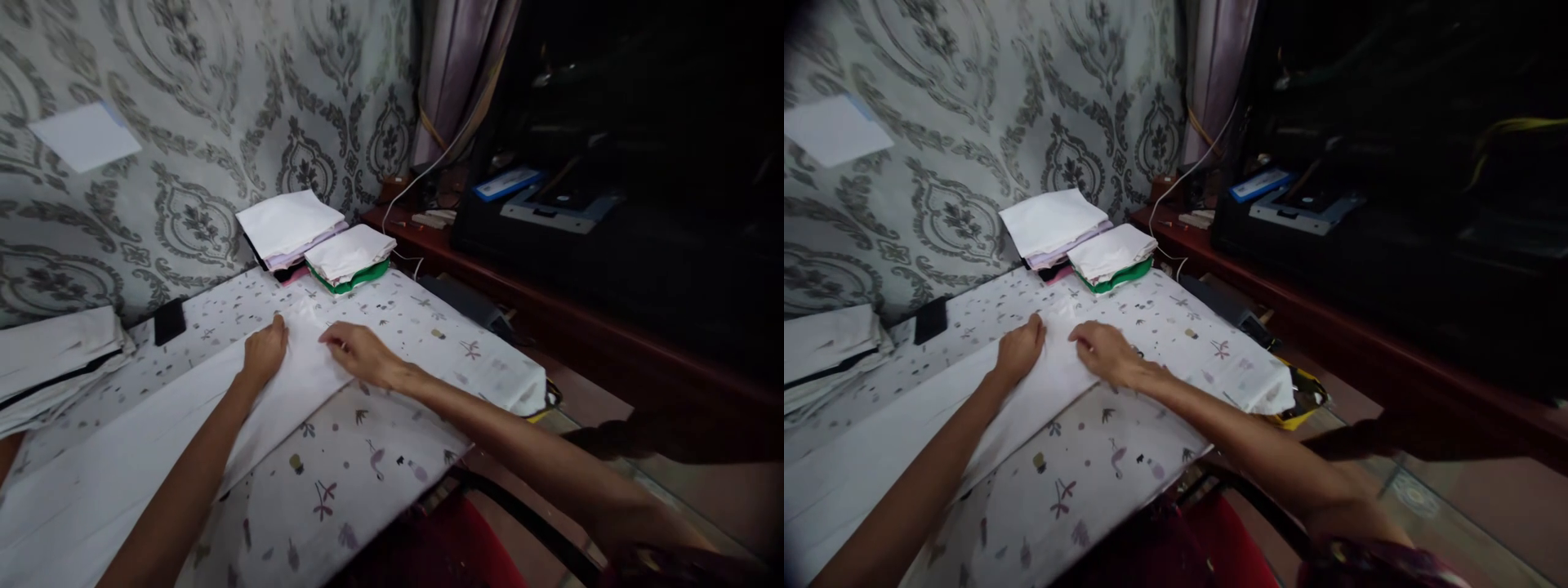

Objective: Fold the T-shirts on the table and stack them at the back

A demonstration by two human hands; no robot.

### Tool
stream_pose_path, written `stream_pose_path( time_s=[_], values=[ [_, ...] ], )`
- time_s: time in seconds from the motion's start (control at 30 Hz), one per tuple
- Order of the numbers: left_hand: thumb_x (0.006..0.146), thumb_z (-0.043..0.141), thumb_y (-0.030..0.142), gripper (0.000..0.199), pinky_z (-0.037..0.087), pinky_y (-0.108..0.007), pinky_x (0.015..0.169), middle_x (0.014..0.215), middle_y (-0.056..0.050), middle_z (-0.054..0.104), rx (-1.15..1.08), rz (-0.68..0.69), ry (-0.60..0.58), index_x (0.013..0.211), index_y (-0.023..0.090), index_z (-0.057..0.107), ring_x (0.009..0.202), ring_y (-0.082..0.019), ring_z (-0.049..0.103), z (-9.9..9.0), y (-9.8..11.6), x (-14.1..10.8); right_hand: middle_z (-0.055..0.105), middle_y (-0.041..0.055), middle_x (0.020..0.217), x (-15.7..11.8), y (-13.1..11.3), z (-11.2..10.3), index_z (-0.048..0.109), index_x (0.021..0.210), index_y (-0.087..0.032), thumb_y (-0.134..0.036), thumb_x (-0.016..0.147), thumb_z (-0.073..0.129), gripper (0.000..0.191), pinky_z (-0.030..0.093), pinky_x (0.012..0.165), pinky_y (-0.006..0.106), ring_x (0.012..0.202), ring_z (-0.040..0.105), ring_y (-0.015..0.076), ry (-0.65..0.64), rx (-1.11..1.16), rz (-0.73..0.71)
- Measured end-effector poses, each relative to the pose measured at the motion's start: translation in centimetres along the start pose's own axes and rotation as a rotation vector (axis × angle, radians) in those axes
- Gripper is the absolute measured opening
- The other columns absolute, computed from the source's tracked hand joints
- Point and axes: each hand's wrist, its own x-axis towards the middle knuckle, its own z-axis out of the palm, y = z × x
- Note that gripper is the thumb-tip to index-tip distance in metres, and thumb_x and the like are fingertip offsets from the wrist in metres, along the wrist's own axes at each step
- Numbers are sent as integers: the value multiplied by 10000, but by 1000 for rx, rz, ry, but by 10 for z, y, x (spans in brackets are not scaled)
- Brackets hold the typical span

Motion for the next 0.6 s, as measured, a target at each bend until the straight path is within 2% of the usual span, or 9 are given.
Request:
stream_pose_path(
  time_s=[0.07,0.13,0.23,0.3,0.37,0.43,0.5,0.6],
  values=[
    [996,337,312,296,445,-347,740,949,-130,736,-62,-2,3,1179,183,529,870,-290,692,1,-3,1,691,68,1010,25,-13,20,657,981,-187,-100,858,502,216,465,829,308,892,616,186,-128,-91,-106],
    [968,386,298,250,449,-343,752,929,-116,733,-186,8,-6,1127,199,551,880,-280,681,0,-10,6,688,80,1003,51,-19,40,651,956,-174,-84,860,505,196,464,821,302,903,618,195,-198,-194,-119],
    [933,383,237,226,468,-350,817,979,-114,725,-446,19,-45,1020,201,589,945,-259,664,-2,-25,14,671,124,1038,75,-10,64,653,959,-140,-56,867,492,203,456,866,316,968,610,219,-212,-311,-41],
    [908,396,216,218,476,-333,866,1017,-88,723,-554,15,-78,955,204,608,980,-227,654,-4,-40,17,649,151,1099,81,1,75,650,1035,-114,-40,877,464,255,435,943,336,1062,583,237,-187,-335,-18],
    [885,453,257,180,496,-302,841,978,-46,726,-597,5,-118,912,214,626,935,-197,658,-5,-59,11,627,152,1148,82,12,81,626,1147,-110,-59,894,453,311,419,994,348,1124,555,244,-144,-338,-19],
    [881,503,356,194,515,-293,726,851,-32,721,-707,-35,-204,907,211,629,787,-188,665,-5,-78,-4,614,145,1171,82,20,85,598,1228,-128,-104,919,448,344,422,1006,361,1131,545,248,-111,-343,-33],
    [872,535,478,296,496,-289,607,714,-28,694,-873,-102,-314,942,202,613,630,-183,644,-7,-96,-29,608,140,1177,84,23,86,583,1268,-157,-149,942,439,357,438,987,378,1114,549,258,-114,-367,-53],
    [823,590,581,411,480,-280,574,650,-22,673,-1024,-176,-424,977,200,593,586,-179,637,-14,-123,-80,604,141,1189,92,21,87,567,1318,-189,-225,959,450,380,465,932,385,1080,571,275,-185,-433,-67]
  ],
)
